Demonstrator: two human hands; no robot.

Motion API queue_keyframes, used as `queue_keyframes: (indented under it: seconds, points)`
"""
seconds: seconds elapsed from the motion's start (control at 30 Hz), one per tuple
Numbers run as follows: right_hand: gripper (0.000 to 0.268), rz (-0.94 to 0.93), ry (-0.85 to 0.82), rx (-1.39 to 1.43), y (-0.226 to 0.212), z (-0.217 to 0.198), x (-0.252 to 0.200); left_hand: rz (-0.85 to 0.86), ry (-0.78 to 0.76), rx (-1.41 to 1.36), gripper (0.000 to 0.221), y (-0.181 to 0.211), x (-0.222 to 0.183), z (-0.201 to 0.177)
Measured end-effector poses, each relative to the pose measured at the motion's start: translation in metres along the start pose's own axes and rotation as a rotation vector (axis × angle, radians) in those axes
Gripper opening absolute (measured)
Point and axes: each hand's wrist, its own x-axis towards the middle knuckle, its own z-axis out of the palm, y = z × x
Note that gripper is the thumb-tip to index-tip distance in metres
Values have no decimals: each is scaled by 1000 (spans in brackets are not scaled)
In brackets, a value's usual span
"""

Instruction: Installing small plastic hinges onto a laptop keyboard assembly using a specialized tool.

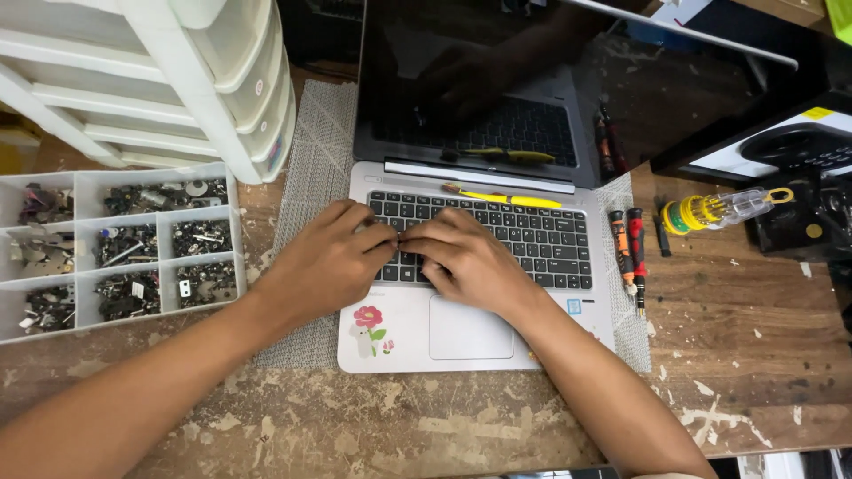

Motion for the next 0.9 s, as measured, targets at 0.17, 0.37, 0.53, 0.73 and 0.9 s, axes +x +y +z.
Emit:
queue_keyframes:
  seconds: [0.17, 0.37, 0.53, 0.73, 0.9]
  points:
    - [23, -4, -11, 24, -1, -3, 0, 0, -24, 32, 22, 1, 0, 0]
    - [25, 13, -66, -3, -5, -11, 2, -1, -37, 56, 24, 2, 0, -2]
    - [25, 19, -97, -5, -11, -19, 5, 23, -4, 48, 21, 0, -4, 5]
    - [31, 31, -168, 21, -11, -31, 13, 44, -39, 69, 22, -6, 1, 1]
    - [33, 35, -149, 50, -8, -25, 4, -23, -62, 89, 23, 1, -4, 4]
